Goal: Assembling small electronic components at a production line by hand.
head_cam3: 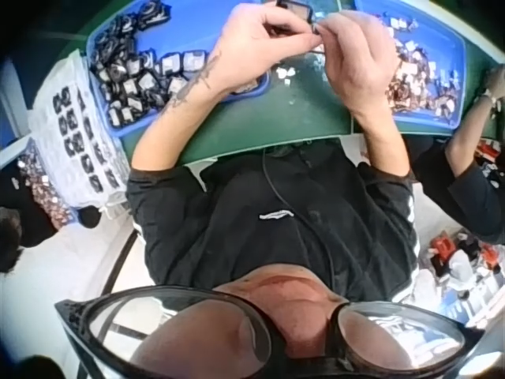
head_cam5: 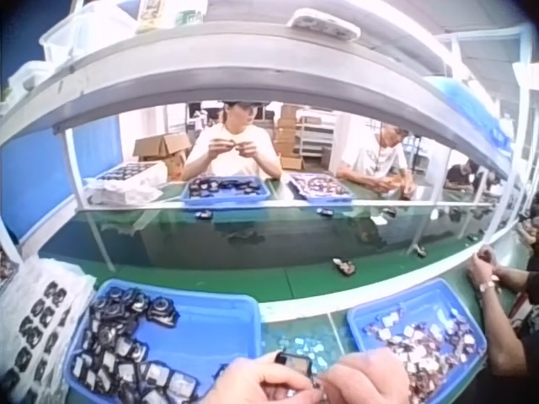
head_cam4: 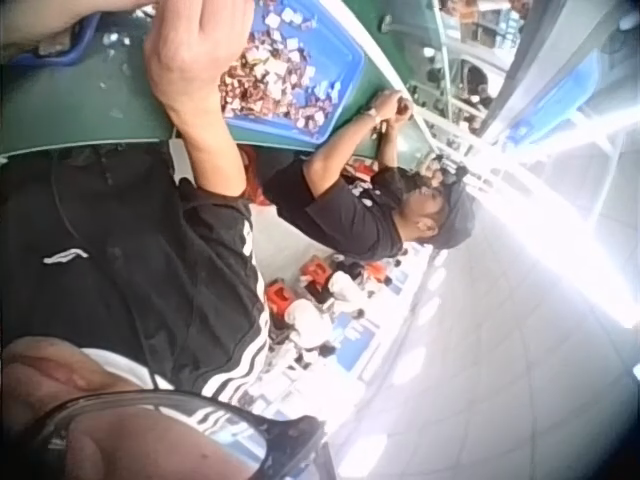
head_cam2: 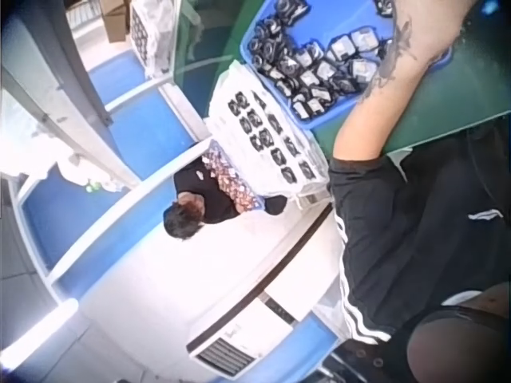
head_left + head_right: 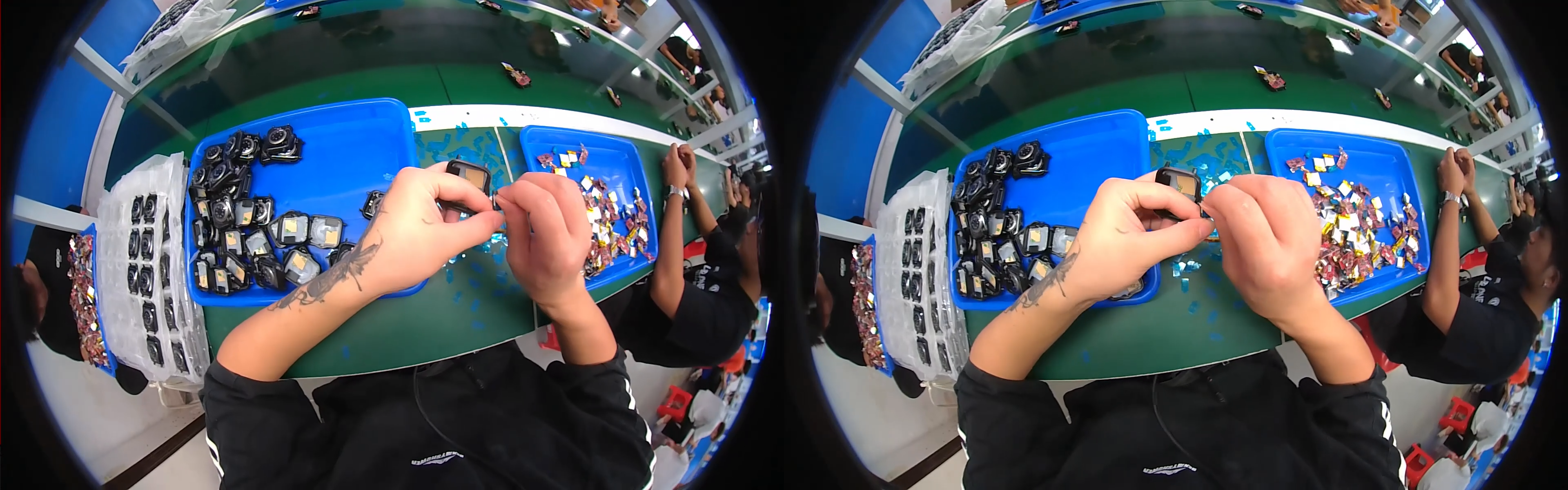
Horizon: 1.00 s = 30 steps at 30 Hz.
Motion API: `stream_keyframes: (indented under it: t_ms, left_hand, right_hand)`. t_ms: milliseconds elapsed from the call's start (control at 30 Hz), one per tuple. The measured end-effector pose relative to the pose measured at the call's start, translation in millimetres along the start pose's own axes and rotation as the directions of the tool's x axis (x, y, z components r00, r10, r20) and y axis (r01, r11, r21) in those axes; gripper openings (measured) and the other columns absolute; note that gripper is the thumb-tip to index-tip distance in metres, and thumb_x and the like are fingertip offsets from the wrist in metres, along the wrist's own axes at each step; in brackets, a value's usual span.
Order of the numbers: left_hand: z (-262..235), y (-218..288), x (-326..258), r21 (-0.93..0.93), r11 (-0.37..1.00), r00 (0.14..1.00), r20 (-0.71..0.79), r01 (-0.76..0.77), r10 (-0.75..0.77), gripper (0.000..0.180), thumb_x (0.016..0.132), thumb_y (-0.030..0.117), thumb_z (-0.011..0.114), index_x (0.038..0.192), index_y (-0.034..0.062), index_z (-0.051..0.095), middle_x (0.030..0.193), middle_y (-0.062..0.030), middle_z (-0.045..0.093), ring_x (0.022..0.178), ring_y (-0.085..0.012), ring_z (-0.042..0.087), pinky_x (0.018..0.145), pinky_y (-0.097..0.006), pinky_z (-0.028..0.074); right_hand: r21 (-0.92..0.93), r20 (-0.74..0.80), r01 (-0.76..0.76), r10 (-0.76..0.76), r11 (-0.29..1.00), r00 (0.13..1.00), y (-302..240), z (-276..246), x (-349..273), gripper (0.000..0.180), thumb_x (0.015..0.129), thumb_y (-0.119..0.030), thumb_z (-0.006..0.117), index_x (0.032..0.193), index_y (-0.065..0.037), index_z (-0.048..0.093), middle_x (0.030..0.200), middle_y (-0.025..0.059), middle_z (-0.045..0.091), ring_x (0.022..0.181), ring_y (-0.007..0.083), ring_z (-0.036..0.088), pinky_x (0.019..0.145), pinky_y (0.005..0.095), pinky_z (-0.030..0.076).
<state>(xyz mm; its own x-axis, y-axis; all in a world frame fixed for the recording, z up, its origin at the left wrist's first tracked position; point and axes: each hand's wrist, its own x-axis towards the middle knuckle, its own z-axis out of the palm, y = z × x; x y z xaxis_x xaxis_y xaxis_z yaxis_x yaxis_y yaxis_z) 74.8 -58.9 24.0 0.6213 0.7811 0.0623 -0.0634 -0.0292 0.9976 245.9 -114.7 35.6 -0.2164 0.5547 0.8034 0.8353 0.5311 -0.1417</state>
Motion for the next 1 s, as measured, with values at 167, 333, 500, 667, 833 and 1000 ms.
stream_keyframes:
  t_ms: [167, 333, 500, 667, 833, 1000]
  left_hand:
    - [2, 10, -6, -0.260, 0.955, 0.989, -0.006, 0.143, -0.150, 0.020, 0.081, 0.012, 0.075, 0.089, -0.0057, 0.073, 0.078, -0.0040, 0.066, 0.071, -0.0070, 0.059, 0.061, -0.024, 0.046]
    - [-18, 20, -1, -0.180, 0.984, 0.995, -0.102, 0.002, -0.021, 0.014, 0.084, 0.009, 0.074, 0.090, -0.0035, 0.072, 0.080, -0.0023, 0.067, 0.073, -0.0060, 0.059, 0.065, -0.021, 0.046]
    - [-39, 43, 5, -0.147, 0.980, 0.975, -0.194, -0.135, 0.105, 0.013, 0.084, 0.010, 0.074, 0.089, -0.0019, 0.072, 0.078, -0.0019, 0.067, 0.072, -0.0047, 0.059, 0.064, -0.020, 0.044]
    - [-39, 43, 4, -0.042, 0.983, 0.968, -0.184, -0.178, 0.168, 0.016, 0.083, 0.011, 0.075, 0.090, -0.0028, 0.073, 0.078, -0.0025, 0.067, 0.071, -0.0052, 0.060, 0.063, -0.020, 0.045]
    - [-33, 40, 2, 0.005, 0.990, 0.982, -0.128, -0.138, 0.137, 0.018, 0.082, 0.013, 0.077, 0.091, -0.0027, 0.073, 0.080, -0.0036, 0.068, 0.071, -0.0064, 0.061, 0.063, -0.021, 0.047]
    - [-31, 41, 0, 0.048, 0.996, 0.993, -0.086, -0.074, 0.078, 0.019, 0.082, 0.012, 0.077, 0.092, -0.0030, 0.073, 0.081, -0.0029, 0.067, 0.075, -0.0064, 0.060, 0.065, -0.022, 0.047]
  right_hand:
    - [0.087, -0.027, -0.009, 0.011, 0.996, 1.000, -10, -7, -4, 0.021, 0.070, 0.008, 0.071, 0.088, -0.001, 0.063, 0.080, 0.0101, 0.060, 0.069, 0.0253, 0.058, 0.061, 0.0335, 0.046]
    - [0.211, 0.305, -0.418, 0.347, 0.883, 0.887, -13, -16, 3, 0.023, 0.076, 0.009, 0.069, 0.097, 0.000, 0.061, 0.085, 0.0110, 0.062, 0.070, 0.0222, 0.060, 0.063, 0.0311, 0.048]
    - [0.038, 0.600, -0.487, 0.370, 0.873, 0.710, 5, -19, -3, 0.016, 0.079, 0.002, 0.070, 0.093, -0.001, 0.064, 0.080, 0.0127, 0.064, 0.064, 0.0229, 0.062, 0.061, 0.0320, 0.049]
    - [-0.110, 0.576, -0.360, 0.355, 0.926, 0.736, 29, -15, 7, 0.016, 0.078, -0.009, 0.073, 0.092, -0.004, 0.067, 0.088, 0.0107, 0.063, 0.084, 0.0288, 0.063, 0.074, 0.0399, 0.048]
    - [-0.262, 0.743, -0.224, 0.345, 0.939, 0.573, 32, -12, -8, 0.020, 0.074, -0.018, 0.078, 0.086, -0.009, 0.066, 0.090, 0.0078, 0.061, 0.094, 0.0301, 0.059, 0.083, 0.0445, 0.041]
    - [-0.218, 0.718, -0.366, 0.403, 0.905, 0.568, 26, -16, -13, 0.020, 0.075, -0.011, 0.077, 0.086, -0.006, 0.061, 0.084, 0.0058, 0.061, 0.087, 0.0247, 0.060, 0.082, 0.0396, 0.043]
